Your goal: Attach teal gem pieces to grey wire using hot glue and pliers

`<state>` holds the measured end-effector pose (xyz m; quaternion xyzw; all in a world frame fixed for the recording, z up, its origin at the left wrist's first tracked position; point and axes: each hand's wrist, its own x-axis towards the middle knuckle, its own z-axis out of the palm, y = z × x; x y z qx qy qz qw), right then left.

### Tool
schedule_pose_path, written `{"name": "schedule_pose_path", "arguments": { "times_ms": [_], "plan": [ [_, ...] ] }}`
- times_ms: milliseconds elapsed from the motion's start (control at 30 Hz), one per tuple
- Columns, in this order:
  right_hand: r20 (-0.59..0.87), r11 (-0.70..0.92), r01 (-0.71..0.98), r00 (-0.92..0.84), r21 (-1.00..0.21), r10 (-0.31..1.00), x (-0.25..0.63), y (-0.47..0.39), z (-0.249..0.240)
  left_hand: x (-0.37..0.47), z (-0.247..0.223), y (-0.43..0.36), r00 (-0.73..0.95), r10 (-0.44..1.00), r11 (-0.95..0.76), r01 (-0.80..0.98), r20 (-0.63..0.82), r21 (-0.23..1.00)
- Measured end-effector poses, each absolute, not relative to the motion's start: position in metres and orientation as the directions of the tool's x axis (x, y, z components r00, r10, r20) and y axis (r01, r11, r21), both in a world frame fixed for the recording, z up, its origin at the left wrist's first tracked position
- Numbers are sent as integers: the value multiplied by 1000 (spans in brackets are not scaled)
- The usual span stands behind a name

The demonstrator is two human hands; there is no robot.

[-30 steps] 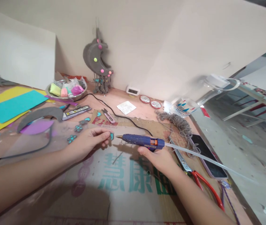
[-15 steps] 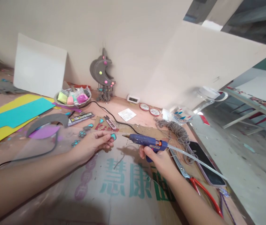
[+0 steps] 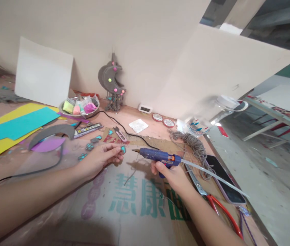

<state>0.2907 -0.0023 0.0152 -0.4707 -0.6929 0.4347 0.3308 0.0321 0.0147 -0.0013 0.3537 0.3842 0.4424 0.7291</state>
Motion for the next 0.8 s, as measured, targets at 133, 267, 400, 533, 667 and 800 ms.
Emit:
{"name": "schedule_pose_path", "arguments": {
  "times_ms": [133,267,400,533,667,800],
  "plan": [
    [45,194,396,-354,-898,934,292,-2,15,32,0,14,316,916,357,-357,-248,863],
    [35,206,461,-353,-863,935,289,-4,21,33,-1,13,338,912,348,-333,-234,876],
    [24,192,539,-304,-820,952,281,-7,32,34,-4,12,360,901,351,-281,-241,894],
    [7,175,584,-278,-793,961,275,-9,36,34,-6,11,365,899,347,-251,-243,904],
    [3,172,586,-277,-792,961,275,-9,35,34,-8,11,362,912,294,-247,-194,923],
    [7,185,573,-299,-799,954,276,-9,35,34,-8,11,345,917,288,-219,-202,932]
  ]
}}
